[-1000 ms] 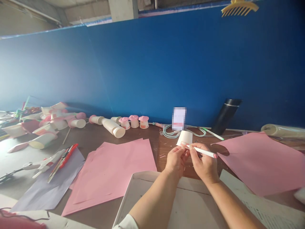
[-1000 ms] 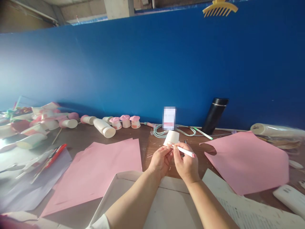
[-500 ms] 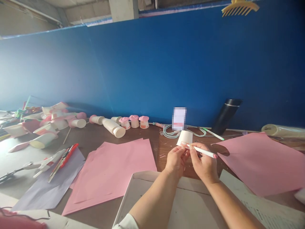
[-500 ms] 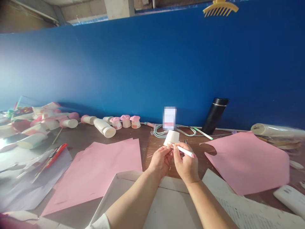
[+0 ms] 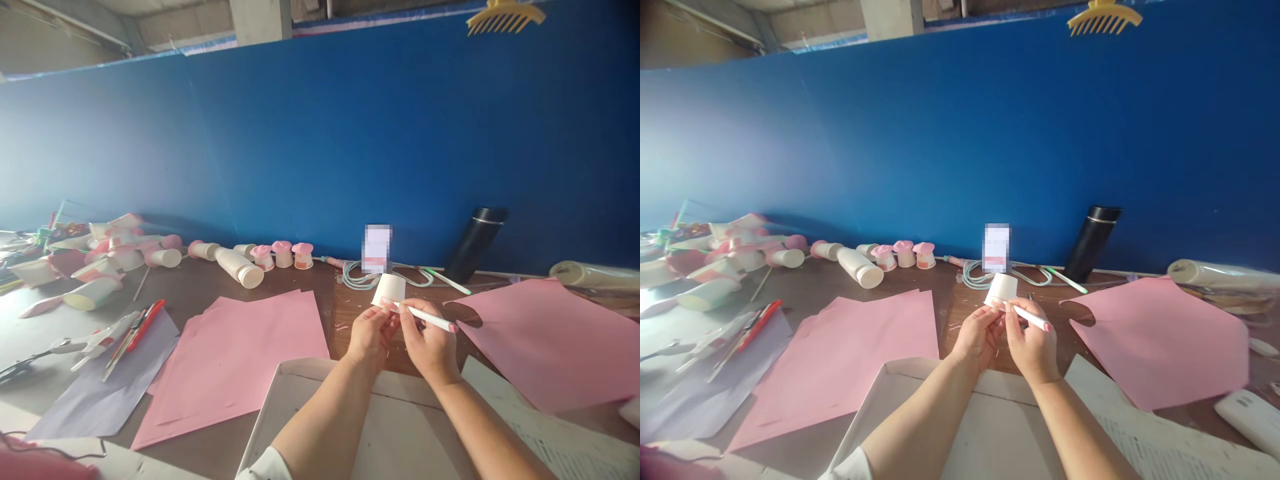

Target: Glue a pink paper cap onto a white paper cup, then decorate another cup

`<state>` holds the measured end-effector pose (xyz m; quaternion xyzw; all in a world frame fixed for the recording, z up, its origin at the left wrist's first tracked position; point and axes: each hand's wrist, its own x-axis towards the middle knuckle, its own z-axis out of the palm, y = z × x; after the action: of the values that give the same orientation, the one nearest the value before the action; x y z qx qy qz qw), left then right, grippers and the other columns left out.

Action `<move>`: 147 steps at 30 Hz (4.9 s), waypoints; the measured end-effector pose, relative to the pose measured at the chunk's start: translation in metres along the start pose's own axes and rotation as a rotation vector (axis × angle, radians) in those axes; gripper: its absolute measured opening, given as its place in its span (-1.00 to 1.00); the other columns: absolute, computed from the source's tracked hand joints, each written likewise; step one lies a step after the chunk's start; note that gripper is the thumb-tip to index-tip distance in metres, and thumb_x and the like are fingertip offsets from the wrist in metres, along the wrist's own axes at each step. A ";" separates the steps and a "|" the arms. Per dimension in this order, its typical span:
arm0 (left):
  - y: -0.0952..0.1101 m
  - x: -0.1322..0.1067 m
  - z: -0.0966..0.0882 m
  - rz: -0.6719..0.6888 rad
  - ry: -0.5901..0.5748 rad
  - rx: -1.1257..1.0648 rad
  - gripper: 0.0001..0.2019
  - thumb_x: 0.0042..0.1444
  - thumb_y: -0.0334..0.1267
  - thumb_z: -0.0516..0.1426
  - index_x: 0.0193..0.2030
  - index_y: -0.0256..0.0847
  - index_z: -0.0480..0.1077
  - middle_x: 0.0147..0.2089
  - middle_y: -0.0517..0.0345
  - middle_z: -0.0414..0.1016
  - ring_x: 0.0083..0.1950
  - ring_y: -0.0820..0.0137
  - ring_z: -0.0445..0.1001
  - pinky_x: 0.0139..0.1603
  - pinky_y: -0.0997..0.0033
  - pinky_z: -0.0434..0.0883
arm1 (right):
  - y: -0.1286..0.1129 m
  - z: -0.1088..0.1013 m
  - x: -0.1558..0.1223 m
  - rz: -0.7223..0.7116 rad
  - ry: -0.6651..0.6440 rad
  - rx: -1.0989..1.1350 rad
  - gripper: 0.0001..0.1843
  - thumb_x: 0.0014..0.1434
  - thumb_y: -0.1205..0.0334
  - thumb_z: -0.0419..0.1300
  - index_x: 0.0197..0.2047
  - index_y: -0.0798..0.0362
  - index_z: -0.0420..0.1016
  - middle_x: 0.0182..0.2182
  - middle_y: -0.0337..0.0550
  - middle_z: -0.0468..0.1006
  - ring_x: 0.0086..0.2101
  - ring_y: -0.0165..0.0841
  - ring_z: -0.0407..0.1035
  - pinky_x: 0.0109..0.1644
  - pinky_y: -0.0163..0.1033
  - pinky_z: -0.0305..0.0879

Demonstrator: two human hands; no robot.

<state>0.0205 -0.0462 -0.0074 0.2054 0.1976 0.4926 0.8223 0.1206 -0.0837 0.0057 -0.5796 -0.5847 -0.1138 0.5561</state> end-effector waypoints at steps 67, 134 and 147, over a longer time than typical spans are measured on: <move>-0.002 0.003 -0.001 -0.025 0.011 -0.021 -0.74 -0.15 -0.35 0.44 -0.42 -0.34 0.45 -0.36 0.09 0.49 -0.34 0.53 0.46 -0.14 0.52 0.44 | 0.005 -0.001 -0.001 -0.054 0.025 -0.042 -0.78 0.34 0.09 0.15 -0.20 0.05 0.51 -0.35 -0.08 0.65 -0.44 -0.34 0.54 -0.37 -0.31 0.44; -0.002 0.003 0.002 -0.010 0.029 -0.014 -0.75 -0.15 -0.32 0.45 -0.40 -0.36 0.51 -0.38 0.11 0.45 -0.35 0.53 0.42 -0.15 0.52 0.41 | 0.005 0.002 -0.001 -0.036 0.005 -0.059 -0.72 0.34 0.00 0.14 -0.23 0.03 0.51 -0.39 -0.07 0.63 -0.45 -0.31 0.52 -0.37 -0.26 0.44; -0.005 0.005 -0.001 -0.002 0.042 -0.009 -0.71 -0.17 -0.26 0.48 -0.42 -0.34 0.49 -0.40 0.13 0.44 -0.35 0.53 0.41 -0.17 0.52 0.41 | 0.005 0.000 -0.002 -0.008 -0.028 -0.020 -0.72 0.33 -0.01 0.14 -0.23 0.02 0.52 -0.38 -0.08 0.66 -0.38 -0.25 0.57 -0.30 -0.23 0.47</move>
<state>0.0258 -0.0435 -0.0115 0.1910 0.2126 0.4970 0.8194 0.1243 -0.0831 0.0016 -0.5845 -0.5933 -0.1138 0.5416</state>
